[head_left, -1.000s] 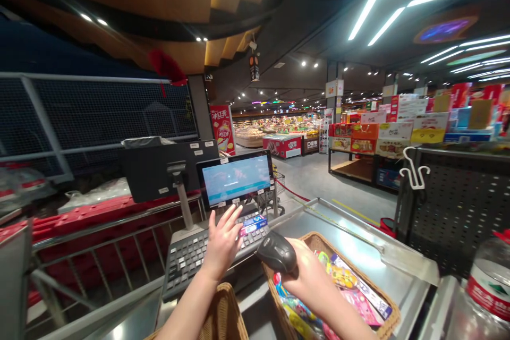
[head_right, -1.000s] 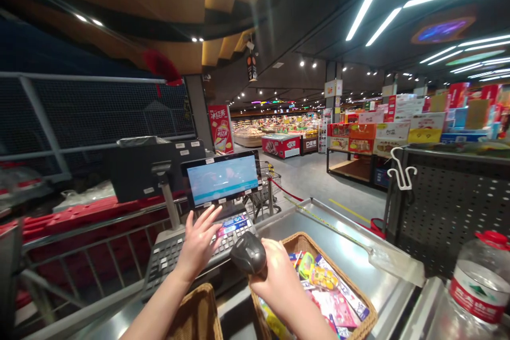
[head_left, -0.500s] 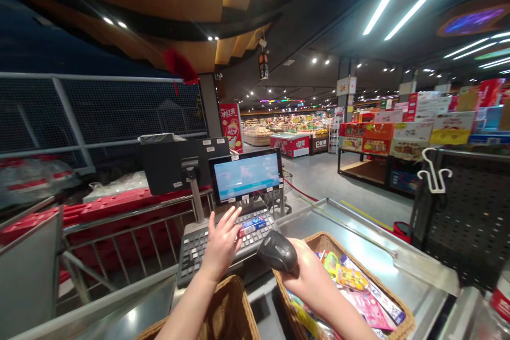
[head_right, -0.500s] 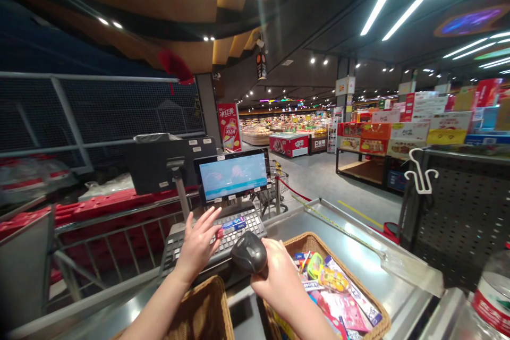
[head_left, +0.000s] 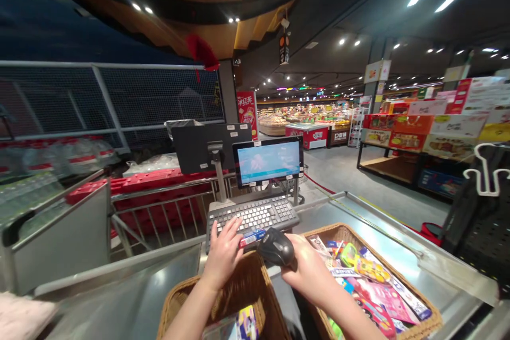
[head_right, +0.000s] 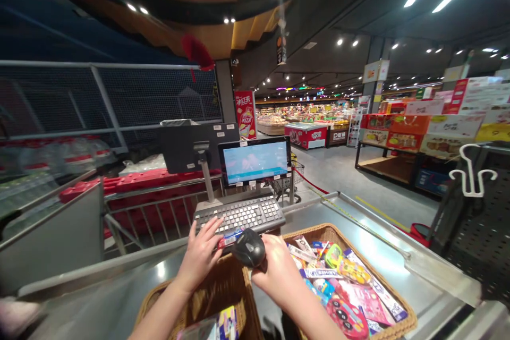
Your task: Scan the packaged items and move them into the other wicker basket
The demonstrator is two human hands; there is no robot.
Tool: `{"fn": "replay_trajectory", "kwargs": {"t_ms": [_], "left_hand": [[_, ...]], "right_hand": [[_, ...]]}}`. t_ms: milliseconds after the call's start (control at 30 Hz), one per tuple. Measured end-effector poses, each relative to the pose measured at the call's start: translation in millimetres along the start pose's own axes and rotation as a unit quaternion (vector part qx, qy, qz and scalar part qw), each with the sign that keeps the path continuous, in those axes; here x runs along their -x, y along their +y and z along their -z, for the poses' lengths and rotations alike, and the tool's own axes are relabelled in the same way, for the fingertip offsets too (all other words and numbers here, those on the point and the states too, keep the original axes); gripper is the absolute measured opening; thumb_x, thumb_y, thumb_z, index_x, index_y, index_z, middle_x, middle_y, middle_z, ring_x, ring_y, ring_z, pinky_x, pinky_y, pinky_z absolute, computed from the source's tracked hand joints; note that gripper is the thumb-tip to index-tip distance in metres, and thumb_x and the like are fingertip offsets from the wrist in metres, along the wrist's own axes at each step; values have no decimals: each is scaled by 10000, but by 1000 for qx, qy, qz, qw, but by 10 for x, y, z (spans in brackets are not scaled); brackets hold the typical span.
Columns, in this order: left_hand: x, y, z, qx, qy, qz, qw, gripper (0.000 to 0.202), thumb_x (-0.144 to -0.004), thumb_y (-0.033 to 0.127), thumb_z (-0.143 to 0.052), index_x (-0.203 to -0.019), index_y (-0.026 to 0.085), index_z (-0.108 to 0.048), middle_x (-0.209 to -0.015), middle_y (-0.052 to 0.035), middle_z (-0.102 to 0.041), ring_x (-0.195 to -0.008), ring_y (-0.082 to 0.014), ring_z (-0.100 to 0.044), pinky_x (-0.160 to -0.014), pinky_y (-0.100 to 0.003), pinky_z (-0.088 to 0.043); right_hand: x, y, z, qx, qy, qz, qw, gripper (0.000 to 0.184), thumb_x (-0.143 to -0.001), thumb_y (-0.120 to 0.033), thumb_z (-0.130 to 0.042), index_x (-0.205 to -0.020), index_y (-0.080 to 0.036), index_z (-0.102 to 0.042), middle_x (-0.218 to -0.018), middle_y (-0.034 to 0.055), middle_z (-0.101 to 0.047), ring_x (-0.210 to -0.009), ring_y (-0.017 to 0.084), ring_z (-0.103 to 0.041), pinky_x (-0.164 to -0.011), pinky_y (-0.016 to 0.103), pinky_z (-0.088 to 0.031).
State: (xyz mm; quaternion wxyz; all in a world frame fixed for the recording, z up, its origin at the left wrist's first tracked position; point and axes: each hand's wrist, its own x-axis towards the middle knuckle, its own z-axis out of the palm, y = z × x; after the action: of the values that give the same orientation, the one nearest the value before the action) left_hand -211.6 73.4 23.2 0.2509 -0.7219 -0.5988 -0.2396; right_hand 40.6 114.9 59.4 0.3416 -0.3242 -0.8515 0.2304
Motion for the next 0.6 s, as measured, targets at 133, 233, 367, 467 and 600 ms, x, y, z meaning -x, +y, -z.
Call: {"fn": "replay_trajectory", "kwargs": {"t_ms": [133,233,367,467,600], "left_hand": [[372,-63,0,9,-38,17,999,160,-818,125,-557,-903,216,-658,-1423,-109,-550,-1334,-317,-477,-1140,-682,-162],[689,-98,-56,16,-73,27,997,179,-810,105,-542,-895,213,-657,-1421,-105,-554,-1337,-313,-473,-1132,-692,-187],[1069,-118,-191,37,-129,37,990,141,-784,101,-558,-812,205,-648,-1423,-99,-553,-1346,-312,-461,-1130,-690,-206],[1255,-113,-312,68,-159,47,984,125,-806,129,-567,-814,206,-665,-1407,-85,-570,-1343,-299,-466,-1146,-684,-173],[1365,-107,-486,106,-198,42,974,104,-808,186,-617,-843,210,-712,-1326,-98,-633,-1321,-288,-491,-1185,-635,-103]], "right_hand": [[10,-104,-172,-8,-32,5,999,466,-598,-85,-546,-1032,-179,-686,-1095,93,-696,-1098,277,-600,-990,389,-448],[29,-170,-296,-14,-61,2,998,424,-604,-88,-554,-993,-179,-695,-1075,94,-698,-1075,276,-607,-960,381,-463],[61,-227,-468,-21,-87,-8,996,381,-604,-81,-550,-939,-175,-706,-1064,97,-705,-1082,283,-604,-970,393,-456],[88,-239,-591,-36,-94,-14,995,440,-607,-82,-554,-1012,-173,-701,-1107,102,-703,-1094,285,-602,-984,401,-450],[117,-231,-693,-52,-99,-24,993,500,-604,-76,-552,-1074,-174,-691,-1110,98,-705,-1081,280,-608,-994,404,-442]]}}
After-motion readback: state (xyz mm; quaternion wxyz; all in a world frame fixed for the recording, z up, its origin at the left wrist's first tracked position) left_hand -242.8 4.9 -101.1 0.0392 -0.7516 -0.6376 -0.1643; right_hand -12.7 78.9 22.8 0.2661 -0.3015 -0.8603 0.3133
